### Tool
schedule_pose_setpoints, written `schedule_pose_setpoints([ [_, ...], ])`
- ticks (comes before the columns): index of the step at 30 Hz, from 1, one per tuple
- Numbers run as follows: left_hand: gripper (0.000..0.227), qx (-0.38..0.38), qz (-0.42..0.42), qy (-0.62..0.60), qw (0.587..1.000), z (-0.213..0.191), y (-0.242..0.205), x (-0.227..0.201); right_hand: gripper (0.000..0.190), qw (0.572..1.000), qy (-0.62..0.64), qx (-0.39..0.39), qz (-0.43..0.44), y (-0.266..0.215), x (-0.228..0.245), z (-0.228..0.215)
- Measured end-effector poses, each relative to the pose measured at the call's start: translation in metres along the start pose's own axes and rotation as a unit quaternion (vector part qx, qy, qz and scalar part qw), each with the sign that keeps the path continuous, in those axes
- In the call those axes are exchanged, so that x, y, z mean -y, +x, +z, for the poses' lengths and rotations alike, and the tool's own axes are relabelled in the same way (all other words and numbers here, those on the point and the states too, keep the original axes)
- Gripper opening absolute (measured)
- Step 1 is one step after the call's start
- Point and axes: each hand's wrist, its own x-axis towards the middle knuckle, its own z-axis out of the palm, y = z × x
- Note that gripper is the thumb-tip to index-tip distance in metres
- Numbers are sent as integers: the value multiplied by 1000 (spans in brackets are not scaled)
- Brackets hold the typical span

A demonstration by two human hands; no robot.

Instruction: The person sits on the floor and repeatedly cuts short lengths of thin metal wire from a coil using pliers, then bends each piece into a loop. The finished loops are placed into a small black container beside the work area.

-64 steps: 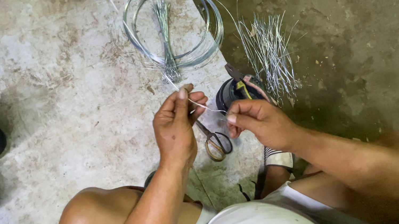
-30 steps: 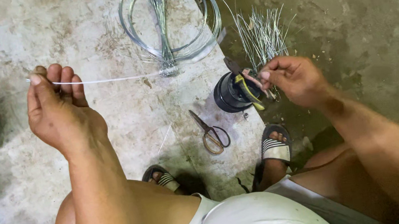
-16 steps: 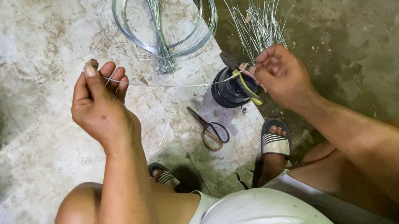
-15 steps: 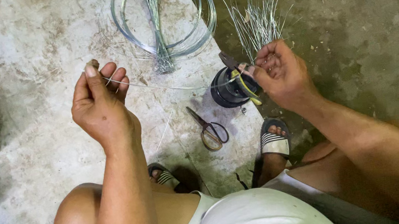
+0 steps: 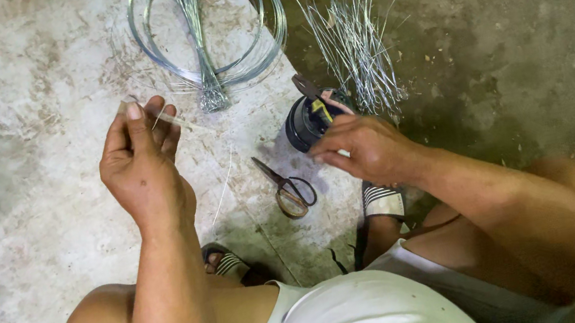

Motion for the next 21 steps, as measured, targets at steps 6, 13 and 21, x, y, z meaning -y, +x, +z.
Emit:
schedule_pose_setpoints([
  [6, 69, 20, -33, 69, 997, 3, -1, 1, 16, 954, 21, -90, 285, -7, -63, -13],
  [13, 64, 39, -11, 89, 995, 11, -12, -10, 15, 913, 20, -204, 353, -23, -150, -31],
  [21, 63, 36, 4, 78, 996, 16, -15, -25, 38, 925, -284, -193, 160, -15, -122, -6],
])
